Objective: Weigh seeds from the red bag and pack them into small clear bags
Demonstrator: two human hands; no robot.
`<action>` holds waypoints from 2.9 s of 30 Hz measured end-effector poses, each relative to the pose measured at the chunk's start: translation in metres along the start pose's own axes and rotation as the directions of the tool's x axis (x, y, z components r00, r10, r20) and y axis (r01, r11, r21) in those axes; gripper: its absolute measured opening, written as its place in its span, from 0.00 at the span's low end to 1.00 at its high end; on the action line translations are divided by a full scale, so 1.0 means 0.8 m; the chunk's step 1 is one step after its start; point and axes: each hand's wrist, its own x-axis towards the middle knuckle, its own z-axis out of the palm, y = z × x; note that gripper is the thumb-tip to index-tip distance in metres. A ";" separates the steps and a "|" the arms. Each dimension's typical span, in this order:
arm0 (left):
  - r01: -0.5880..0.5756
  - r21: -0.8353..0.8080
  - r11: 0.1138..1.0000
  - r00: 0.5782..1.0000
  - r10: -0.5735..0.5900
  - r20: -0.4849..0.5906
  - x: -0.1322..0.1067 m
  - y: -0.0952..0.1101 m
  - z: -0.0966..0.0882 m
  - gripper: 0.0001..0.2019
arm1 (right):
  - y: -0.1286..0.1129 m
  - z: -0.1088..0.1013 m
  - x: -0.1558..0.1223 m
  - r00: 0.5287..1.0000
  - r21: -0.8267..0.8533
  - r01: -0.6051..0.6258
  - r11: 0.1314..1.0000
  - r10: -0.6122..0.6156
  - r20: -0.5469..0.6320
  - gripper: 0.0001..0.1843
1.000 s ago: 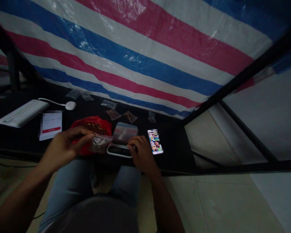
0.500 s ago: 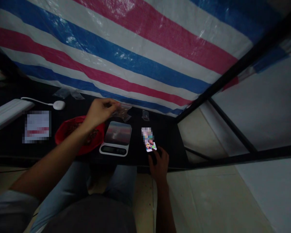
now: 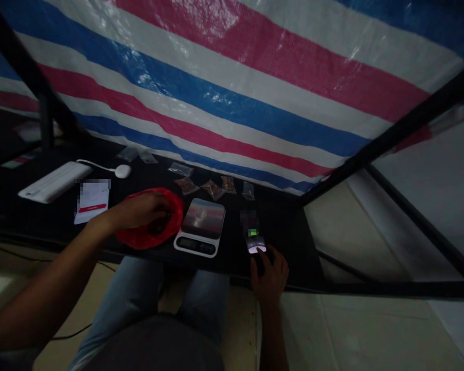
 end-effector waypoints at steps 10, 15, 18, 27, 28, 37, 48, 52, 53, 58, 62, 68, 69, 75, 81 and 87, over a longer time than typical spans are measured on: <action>0.030 0.139 0.990 0.992 -0.047 0.119 0.008 0.003 0.018 0.18 | -0.011 -0.003 0.003 0.998 0.016 -0.051 0.999 0.051 -0.021 0.20; 0.118 0.174 0.978 0.988 -0.134 0.083 0.005 0.000 0.018 0.19 | -0.010 -0.002 0.003 0.999 0.022 -0.043 0.999 0.043 -0.030 0.20; 0.051 0.162 0.985 0.991 -0.070 0.111 0.005 0.002 0.021 0.20 | -0.010 -0.002 0.004 0.999 0.012 -0.029 0.999 0.030 -0.036 0.20; -0.054 0.075 0.996 0.992 0.045 0.117 0.011 -0.007 0.025 0.12 | -0.005 -0.001 0.001 0.999 0.024 -0.006 1.000 0.007 -0.032 0.18; -0.049 0.075 0.996 0.993 0.041 0.111 0.011 -0.008 0.024 0.13 | -0.005 -0.001 0.001 0.999 0.023 -0.009 1.000 0.010 -0.033 0.18; -0.067 0.060 0.996 0.990 0.058 0.129 0.003 -0.015 0.003 0.15 | -0.009 -0.002 0.004 0.999 0.022 -0.019 1.000 0.019 -0.033 0.20; -0.270 -0.114 0.956 0.963 0.269 -0.025 0.046 0.054 -0.011 0.11 | -0.010 -0.003 0.004 0.999 0.019 -0.015 1.000 0.016 -0.038 0.19; -0.351 -0.101 0.931 0.936 0.353 -0.001 0.069 0.073 0.007 0.10 | -0.010 -0.003 0.003 0.998 0.017 -0.031 0.999 0.031 -0.050 0.19; -0.365 -0.089 0.927 0.930 0.367 0.008 0.073 0.074 0.012 0.10 | -0.010 -0.002 0.003 0.998 0.014 -0.029 0.999 0.030 -0.054 0.19; -0.440 -0.034 0.897 0.897 0.441 0.026 0.080 0.078 0.027 0.10 | -0.008 -0.001 0.002 0.998 0.009 -0.007 1.000 0.007 -0.066 0.18; -0.424 -0.015 0.906 0.905 0.424 0.047 0.082 0.081 0.029 0.09 | -0.008 -0.002 0.003 0.998 0.009 -0.013 1.000 0.014 -0.059 0.18; -0.353 -0.030 0.935 0.932 0.355 0.080 0.079 0.086 0.024 0.11 | -0.010 -0.004 0.005 0.998 0.018 -0.019 1.000 0.020 -0.060 0.16; -0.349 -0.030 0.937 0.933 0.350 0.085 0.079 0.086 0.024 0.11 | -0.010 -0.004 0.005 0.998 0.021 -0.016 1.000 0.018 -0.061 0.16; -0.333 -0.032 0.942 0.938 0.335 0.084 0.078 0.087 0.022 0.12 | -0.008 -0.002 0.004 0.998 0.021 -0.011 1.000 0.012 -0.067 0.16; -0.295 -0.041 0.955 0.950 0.297 0.097 0.081 0.091 0.021 0.14 | -0.011 -0.003 0.006 0.997 0.038 -0.022 0.999 0.025 -0.074 0.15; -0.301 -0.056 0.952 0.948 0.305 0.089 0.081 0.094 0.021 0.14 | -0.010 -0.004 0.004 0.997 0.054 -0.029 0.998 0.032 -0.063 0.16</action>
